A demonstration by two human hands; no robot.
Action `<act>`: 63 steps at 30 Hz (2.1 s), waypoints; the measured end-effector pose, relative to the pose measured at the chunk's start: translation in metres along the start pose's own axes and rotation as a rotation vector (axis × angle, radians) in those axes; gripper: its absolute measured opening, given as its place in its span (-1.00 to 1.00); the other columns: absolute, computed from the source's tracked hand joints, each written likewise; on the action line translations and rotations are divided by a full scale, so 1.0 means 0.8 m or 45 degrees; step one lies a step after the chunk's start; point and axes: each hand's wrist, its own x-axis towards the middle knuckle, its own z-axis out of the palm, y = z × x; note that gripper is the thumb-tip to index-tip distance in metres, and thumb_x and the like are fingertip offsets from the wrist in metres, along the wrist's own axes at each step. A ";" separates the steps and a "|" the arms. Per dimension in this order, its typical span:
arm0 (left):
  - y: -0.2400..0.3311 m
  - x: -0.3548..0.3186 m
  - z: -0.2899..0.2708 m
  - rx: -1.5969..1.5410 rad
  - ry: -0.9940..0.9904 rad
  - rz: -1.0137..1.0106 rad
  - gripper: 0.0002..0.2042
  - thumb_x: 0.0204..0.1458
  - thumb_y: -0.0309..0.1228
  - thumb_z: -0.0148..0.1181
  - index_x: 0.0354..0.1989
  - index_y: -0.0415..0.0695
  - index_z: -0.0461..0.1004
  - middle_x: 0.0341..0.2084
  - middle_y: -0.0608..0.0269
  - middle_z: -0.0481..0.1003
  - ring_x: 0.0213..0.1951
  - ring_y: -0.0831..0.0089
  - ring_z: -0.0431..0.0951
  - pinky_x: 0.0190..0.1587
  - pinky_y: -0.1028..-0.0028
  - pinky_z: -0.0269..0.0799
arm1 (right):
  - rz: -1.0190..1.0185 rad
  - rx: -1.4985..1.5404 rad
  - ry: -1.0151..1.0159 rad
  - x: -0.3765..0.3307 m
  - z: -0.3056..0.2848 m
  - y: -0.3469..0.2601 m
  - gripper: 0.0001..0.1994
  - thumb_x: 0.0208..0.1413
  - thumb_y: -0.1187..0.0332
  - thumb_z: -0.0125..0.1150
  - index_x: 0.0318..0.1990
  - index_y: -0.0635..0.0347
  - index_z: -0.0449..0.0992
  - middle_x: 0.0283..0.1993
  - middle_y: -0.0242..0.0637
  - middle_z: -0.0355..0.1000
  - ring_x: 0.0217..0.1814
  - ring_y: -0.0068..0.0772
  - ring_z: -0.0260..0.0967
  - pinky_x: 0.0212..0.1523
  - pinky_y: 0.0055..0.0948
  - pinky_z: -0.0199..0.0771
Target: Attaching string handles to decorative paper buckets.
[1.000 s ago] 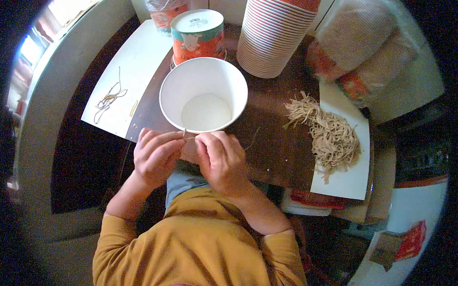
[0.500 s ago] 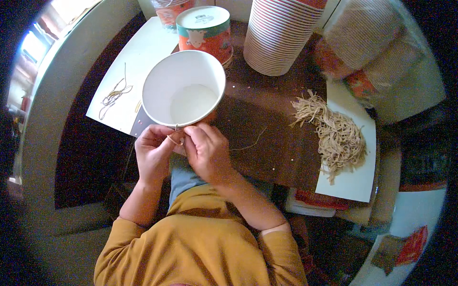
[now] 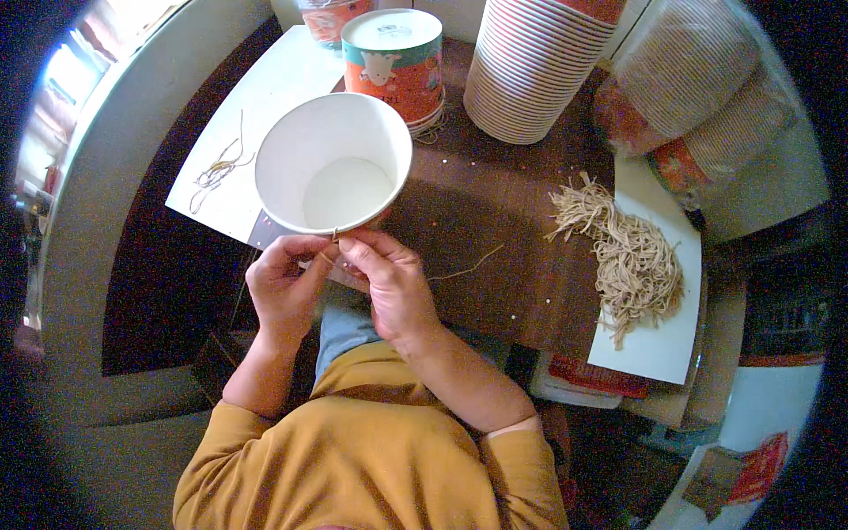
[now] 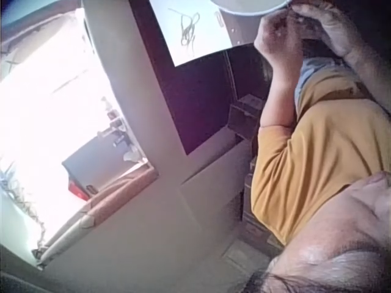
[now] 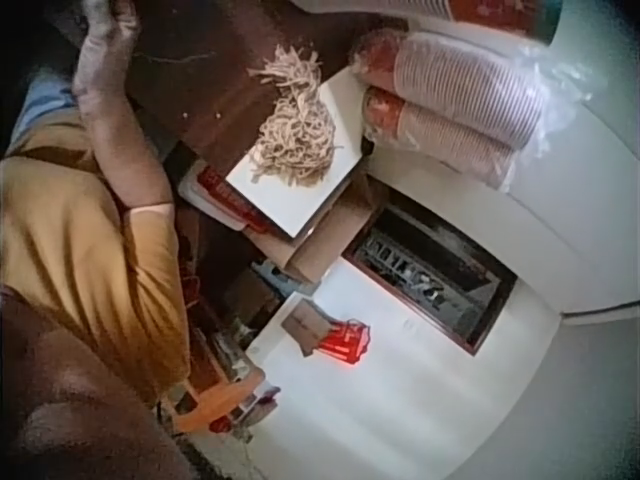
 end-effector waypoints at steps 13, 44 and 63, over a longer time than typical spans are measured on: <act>0.004 0.009 -0.008 0.687 -0.074 0.777 -0.76 -0.20 -0.66 0.26 -0.28 -0.25 0.49 -0.42 0.13 0.50 -0.43 0.23 0.48 -0.35 0.37 0.41 | -0.186 -0.536 0.023 -0.009 -0.003 -0.014 -0.85 0.10 0.39 0.18 -0.27 0.28 0.58 -0.30 -0.41 0.51 -0.27 -0.66 0.39 -0.18 -0.61 0.40; 0.000 0.017 -0.014 -0.177 -0.329 -0.027 -0.95 0.04 -0.55 0.18 -0.39 -0.29 0.51 -0.50 0.25 0.53 -0.42 0.61 0.51 -0.36 0.61 0.41 | -0.452 -0.980 0.123 0.001 -0.015 -0.031 -0.78 0.06 0.42 0.13 -0.14 0.27 0.43 -0.24 -0.28 0.38 -0.30 -0.47 0.29 -0.27 -0.51 0.34; 0.057 0.034 -0.038 -0.338 -0.270 0.672 -0.91 0.04 -0.52 0.14 -0.42 -0.28 0.53 -0.49 0.08 0.54 -0.50 0.38 0.47 -0.37 0.42 0.32 | -1.627 -2.128 -0.235 -0.006 -0.048 -0.108 -0.81 -0.17 0.46 0.32 -0.36 0.05 0.46 -0.28 -0.40 0.41 -0.18 -0.30 0.34 -0.10 -0.25 0.28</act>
